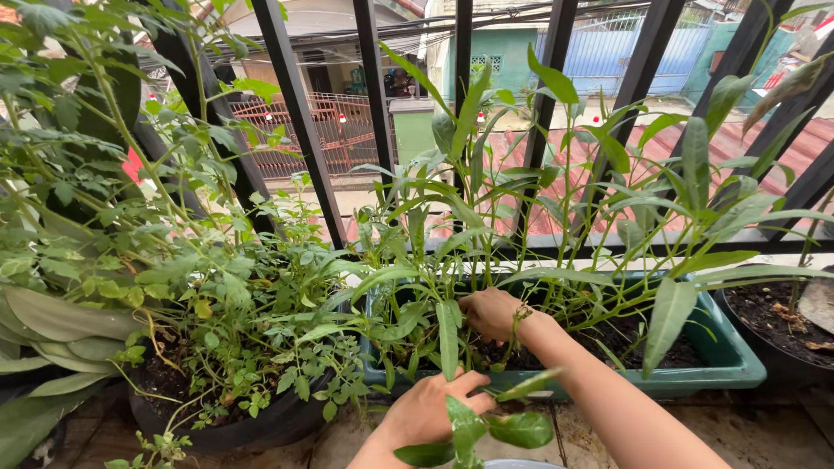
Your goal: The person waters several potted plants on a balcony using a blue plastic scoop to take water from a large grey bucket, and also removes small weeds by hand from one of the planters.
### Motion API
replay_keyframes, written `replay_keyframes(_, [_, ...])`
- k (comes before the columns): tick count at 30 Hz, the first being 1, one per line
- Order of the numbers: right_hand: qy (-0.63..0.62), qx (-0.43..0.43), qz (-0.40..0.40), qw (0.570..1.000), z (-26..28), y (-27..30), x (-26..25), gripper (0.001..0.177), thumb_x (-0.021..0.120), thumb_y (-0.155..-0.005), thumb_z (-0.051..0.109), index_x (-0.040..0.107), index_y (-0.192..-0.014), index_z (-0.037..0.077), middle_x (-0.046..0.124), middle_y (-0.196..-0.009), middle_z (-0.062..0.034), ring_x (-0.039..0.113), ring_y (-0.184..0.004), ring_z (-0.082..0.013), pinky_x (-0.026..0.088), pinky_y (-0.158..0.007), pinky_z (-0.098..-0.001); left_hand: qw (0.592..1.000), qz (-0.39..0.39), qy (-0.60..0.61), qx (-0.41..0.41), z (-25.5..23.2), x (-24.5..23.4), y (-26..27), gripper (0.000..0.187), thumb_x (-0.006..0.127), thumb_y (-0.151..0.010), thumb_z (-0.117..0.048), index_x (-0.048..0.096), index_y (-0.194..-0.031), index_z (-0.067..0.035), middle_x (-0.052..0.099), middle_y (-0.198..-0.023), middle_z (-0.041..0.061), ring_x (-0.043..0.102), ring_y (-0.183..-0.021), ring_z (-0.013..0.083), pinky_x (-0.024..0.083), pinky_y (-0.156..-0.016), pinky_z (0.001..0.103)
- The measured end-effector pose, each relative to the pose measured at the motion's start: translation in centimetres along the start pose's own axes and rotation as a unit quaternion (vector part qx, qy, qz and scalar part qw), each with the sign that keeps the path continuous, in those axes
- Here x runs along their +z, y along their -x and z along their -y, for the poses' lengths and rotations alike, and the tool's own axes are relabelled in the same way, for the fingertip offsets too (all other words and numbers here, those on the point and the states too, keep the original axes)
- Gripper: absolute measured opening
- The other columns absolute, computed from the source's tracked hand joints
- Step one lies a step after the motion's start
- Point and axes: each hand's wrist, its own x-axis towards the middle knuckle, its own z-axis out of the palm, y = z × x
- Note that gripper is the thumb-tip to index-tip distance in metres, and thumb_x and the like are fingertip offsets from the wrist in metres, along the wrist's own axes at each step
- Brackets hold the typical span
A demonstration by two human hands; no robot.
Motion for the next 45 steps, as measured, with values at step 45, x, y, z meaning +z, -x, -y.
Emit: replay_keyframes(45, [-0.165,0.136,-0.238,0.947,-3.7,16.4,-5.8,0.028,0.066,-0.093,0.014,0.075,-0.119,0.007,0.084,-0.093,-0.0100,0.082,-0.076,-0.0170,0.067,-0.071,-0.0322,0.945,-0.226,0.099,-0.214,-0.7,-9.4,-7.8,0.055,0.064,-0.094,-0.011,0.043,-0.142,0.006,0.046,-0.145,0.032,0.048,-0.135,0.0469,0.040,-0.112,0.050])
